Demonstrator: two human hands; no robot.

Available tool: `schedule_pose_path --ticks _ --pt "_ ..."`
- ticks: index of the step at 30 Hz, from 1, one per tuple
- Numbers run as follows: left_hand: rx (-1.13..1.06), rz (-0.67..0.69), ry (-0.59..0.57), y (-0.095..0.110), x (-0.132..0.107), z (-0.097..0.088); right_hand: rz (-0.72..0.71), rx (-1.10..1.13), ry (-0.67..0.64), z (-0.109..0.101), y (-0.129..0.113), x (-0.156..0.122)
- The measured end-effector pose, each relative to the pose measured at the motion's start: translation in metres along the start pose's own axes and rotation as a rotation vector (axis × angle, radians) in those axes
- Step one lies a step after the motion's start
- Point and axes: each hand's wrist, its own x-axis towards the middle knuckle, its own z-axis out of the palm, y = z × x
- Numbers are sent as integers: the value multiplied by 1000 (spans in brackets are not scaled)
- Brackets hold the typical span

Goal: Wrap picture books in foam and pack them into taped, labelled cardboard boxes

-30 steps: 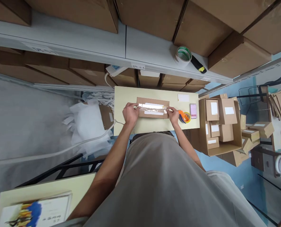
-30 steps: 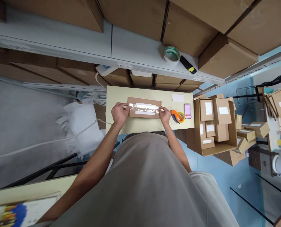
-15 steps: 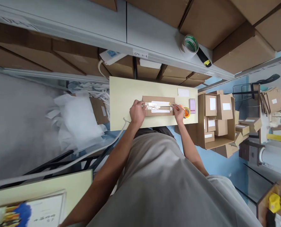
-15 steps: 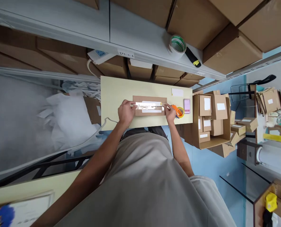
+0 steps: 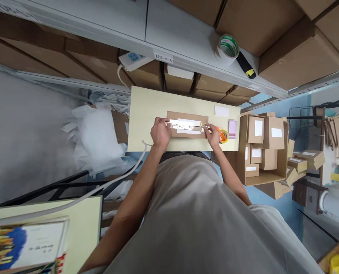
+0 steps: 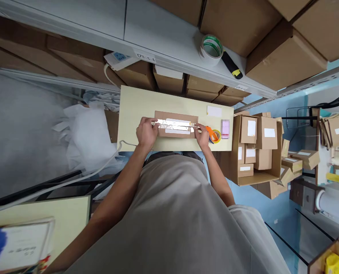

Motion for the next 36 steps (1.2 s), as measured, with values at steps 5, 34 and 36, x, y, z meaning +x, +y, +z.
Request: schedule_pose_path --ticks 5,34,36 --pt "-39 61 106 4 -8 5 -184 -167 -3 -32 43 -3" --pt "-421 172 -120 137 -86 71 -88 325 -101 -69 33 -9" --pt "-503 220 -113 145 -89 66 -122 408 -150 -75 0 -13"
